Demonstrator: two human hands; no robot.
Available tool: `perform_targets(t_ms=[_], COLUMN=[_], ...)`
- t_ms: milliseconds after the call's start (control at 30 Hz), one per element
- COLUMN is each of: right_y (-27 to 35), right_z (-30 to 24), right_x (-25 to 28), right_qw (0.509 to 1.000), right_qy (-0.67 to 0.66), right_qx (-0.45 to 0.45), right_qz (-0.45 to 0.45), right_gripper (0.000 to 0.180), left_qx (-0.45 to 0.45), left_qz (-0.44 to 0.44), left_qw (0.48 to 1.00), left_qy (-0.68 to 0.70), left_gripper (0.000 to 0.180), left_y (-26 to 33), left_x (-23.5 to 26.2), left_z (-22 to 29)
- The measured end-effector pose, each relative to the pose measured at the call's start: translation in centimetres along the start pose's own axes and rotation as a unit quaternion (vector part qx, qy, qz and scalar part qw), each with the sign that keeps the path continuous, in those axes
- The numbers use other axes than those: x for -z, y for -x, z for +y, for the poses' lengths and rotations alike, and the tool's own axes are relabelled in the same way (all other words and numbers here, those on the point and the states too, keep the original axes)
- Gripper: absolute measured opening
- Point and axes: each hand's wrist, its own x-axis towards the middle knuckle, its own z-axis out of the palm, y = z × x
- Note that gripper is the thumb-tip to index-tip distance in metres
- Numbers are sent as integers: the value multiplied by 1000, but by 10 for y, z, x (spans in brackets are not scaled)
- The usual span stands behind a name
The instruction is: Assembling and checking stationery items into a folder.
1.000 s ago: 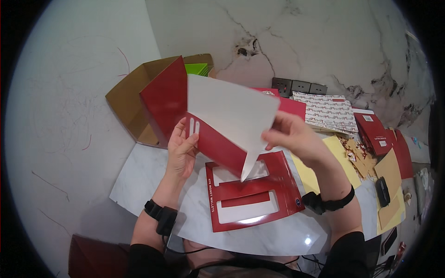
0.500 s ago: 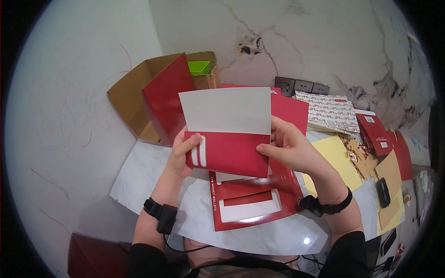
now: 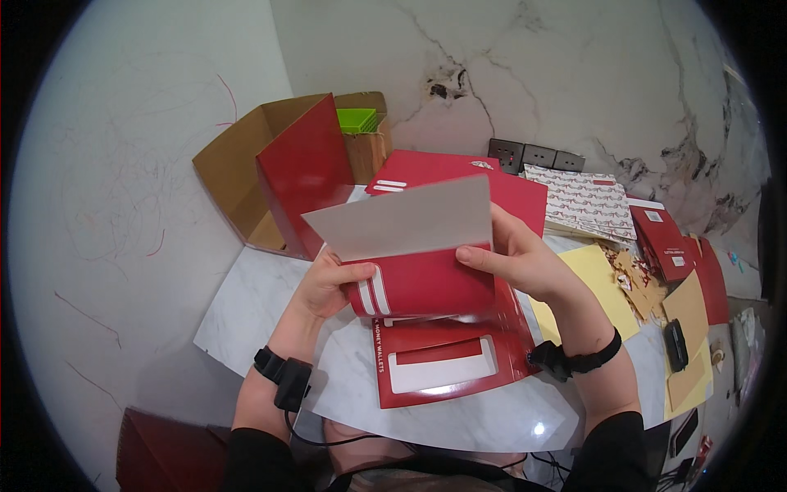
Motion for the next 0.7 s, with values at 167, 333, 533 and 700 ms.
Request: perform_targets(t_ms=[167,333,533,700], right_y=[0,-3,-3,-2], right_z=[4,3,5,4], right_x=[6,3,11,8], right_qw=[991,997,998,999], right_qy=[112,70,49,36], right_qx=[-70,-27,-33,-39], right_qz=[11,4,2,8], right_gripper=[56,51,48,48], left_qx=[8,-37,27,39], left_qz=[-3,31,-16,-17], left_qw=[999,998,1000,999], left_qy=[-48,-28,3,10], left_gripper=[39,44,44,42], left_y=[-4,-5,0,0], left_x=[2,3,1,4], left_z=[-10,-8,-3,-6])
